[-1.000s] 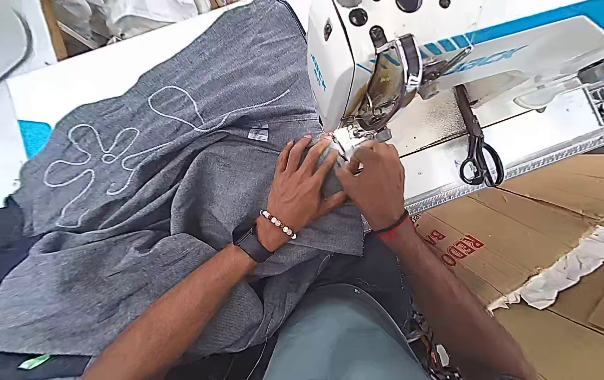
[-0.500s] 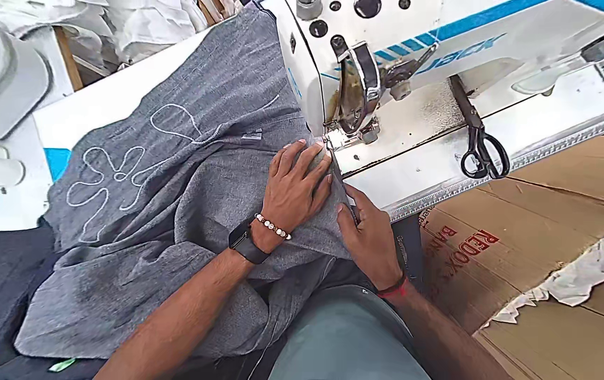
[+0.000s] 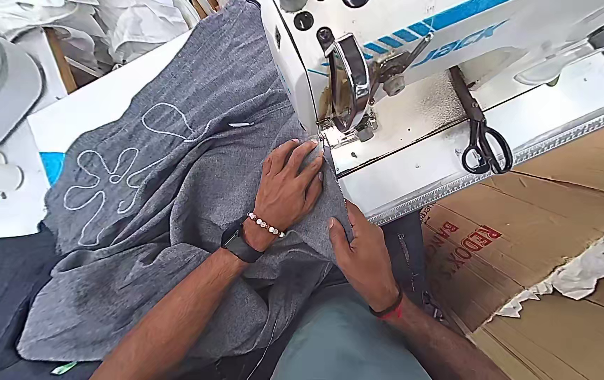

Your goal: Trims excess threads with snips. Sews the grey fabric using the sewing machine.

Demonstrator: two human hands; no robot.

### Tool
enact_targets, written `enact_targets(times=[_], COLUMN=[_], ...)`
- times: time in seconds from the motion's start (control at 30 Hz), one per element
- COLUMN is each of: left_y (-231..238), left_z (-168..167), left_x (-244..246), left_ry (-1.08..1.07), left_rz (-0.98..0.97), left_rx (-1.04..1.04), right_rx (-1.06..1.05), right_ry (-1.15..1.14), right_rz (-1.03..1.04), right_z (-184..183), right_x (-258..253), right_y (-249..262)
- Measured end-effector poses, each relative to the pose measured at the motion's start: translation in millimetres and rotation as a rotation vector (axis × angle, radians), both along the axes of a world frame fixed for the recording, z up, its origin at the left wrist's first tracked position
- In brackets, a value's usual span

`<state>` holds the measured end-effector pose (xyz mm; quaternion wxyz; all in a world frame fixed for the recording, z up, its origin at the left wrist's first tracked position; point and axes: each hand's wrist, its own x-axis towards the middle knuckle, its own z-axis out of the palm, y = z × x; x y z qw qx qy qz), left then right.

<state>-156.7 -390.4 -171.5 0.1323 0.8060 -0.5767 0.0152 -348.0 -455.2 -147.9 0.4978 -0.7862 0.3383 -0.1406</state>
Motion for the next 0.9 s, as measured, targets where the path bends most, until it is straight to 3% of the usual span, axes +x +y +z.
enact_targets(times=[0.9], left_y=[-6], left_z=[7], left_x=[11], left_ry=[-0.118], left_rz=[-0.09], left_rx=[-0.069], right_rx=[-0.223], right_ry=[0.123], right_rz=[-0.04], right_z=[1], right_x=[27], right_y=[-37])
